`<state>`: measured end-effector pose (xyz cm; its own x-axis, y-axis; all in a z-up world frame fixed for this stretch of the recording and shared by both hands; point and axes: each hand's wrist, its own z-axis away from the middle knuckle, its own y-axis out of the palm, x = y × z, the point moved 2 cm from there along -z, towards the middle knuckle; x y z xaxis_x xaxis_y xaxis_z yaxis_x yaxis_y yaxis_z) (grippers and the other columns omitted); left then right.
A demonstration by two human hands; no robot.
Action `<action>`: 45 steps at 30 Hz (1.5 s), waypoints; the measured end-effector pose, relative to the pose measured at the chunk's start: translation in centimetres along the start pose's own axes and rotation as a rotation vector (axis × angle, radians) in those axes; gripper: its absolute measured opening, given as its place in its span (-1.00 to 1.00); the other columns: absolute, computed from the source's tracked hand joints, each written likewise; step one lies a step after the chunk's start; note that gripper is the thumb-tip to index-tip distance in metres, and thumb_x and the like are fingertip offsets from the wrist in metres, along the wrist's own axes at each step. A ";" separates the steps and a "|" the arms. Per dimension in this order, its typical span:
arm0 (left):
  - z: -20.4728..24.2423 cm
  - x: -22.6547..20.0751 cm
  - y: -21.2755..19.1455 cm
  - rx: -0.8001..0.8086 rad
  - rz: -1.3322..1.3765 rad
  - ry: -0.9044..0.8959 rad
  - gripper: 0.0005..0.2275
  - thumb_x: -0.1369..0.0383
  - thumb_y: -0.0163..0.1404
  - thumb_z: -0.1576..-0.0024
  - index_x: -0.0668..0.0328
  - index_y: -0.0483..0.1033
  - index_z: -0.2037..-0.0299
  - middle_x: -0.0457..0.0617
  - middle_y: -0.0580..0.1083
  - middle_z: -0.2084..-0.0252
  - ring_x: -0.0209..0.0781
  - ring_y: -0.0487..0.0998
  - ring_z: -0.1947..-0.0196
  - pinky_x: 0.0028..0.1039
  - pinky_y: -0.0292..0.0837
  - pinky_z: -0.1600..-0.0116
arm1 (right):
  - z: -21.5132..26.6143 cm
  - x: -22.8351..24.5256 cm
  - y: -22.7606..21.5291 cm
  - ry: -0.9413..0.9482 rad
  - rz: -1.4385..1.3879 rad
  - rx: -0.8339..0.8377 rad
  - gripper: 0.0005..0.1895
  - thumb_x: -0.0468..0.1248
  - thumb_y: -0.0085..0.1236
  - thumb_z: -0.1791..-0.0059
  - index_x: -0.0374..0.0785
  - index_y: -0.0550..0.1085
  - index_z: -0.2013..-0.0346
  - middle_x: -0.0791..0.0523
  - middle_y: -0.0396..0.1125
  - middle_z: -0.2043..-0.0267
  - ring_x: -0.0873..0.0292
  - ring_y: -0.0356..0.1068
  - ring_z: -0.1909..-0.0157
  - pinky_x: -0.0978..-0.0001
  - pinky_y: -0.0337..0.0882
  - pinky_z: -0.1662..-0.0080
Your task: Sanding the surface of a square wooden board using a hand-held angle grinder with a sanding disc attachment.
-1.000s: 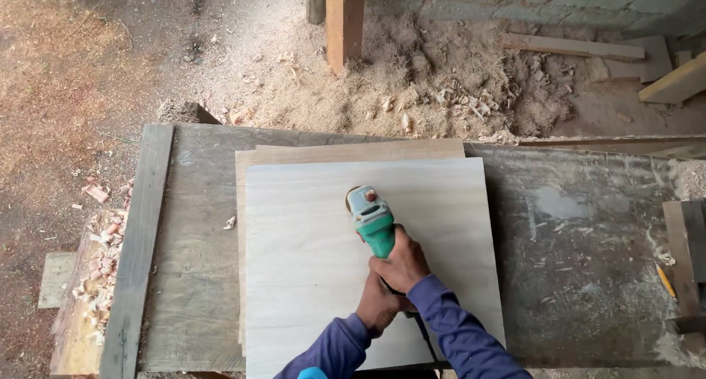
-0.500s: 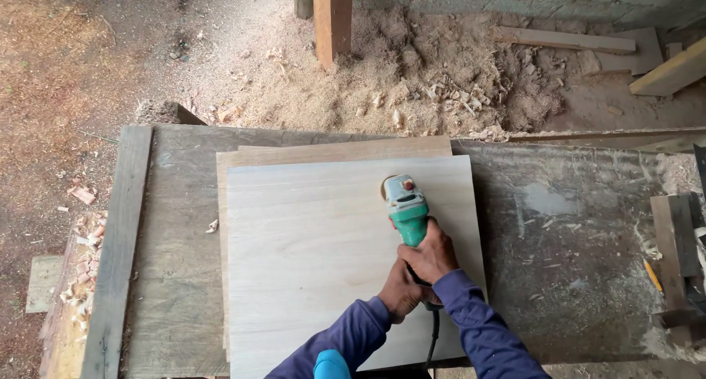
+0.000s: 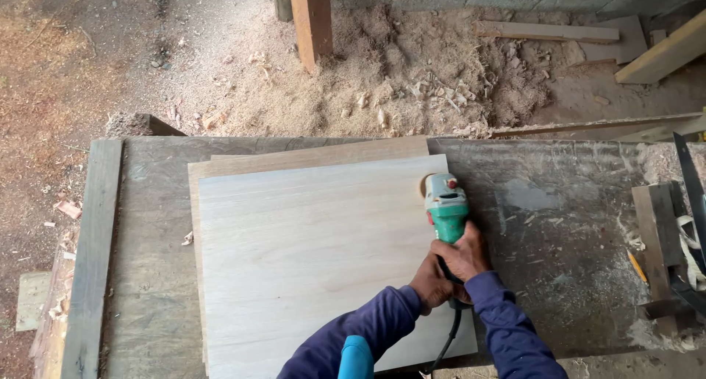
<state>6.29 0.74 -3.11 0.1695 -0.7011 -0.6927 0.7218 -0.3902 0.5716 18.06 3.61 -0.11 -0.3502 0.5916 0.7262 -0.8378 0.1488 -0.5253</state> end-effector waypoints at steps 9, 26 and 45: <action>2.7 -3.1 -0.2 0.112 -1.174 0.462 -0.11 -0.20 0.05 -0.11 0.28 0.06 -0.48 0.36 0.29 -0.36 0.32 0.26 -0.38 0.03 0.09 -0.45 | -0.5 -3.6 -8.3 0.033 -0.104 -0.191 -0.49 -0.26 0.42 0.30 -0.33 0.49 0.10 0.05 0.45 0.20 0.08 0.42 0.21 0.15 0.43 0.14; 23.2 -4.2 -18.2 -0.193 -1.845 0.422 -0.17 -0.22 -0.20 -0.14 0.33 0.00 -0.44 0.32 -0.04 -0.50 0.38 -0.12 -0.48 0.20 -0.27 -0.43 | 25.1 -9.7 -12.9 0.233 -0.015 -0.502 -0.46 -0.27 0.38 0.21 -0.30 0.50 -0.04 0.08 0.47 0.06 0.15 0.42 0.09 0.18 0.39 0.02; 34.1 4.0 -22.2 -0.441 -2.071 0.168 -0.31 0.22 -0.05 -0.11 0.38 -0.03 -0.42 0.35 0.01 -0.49 0.36 -0.01 -0.50 0.10 -0.18 -0.51 | 27.7 -14.2 -15.9 0.032 -0.190 -0.288 -0.40 -0.27 0.32 0.19 -0.26 0.45 -0.15 0.15 0.43 0.03 0.23 0.40 0.04 0.25 0.38 0.00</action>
<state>-31.92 -13.82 -3.56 -0.8569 0.5114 -0.0638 -0.0384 -0.1868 -0.9817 24.80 -29.12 10.23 -0.1822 0.5561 0.8109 -0.7326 0.4733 -0.4892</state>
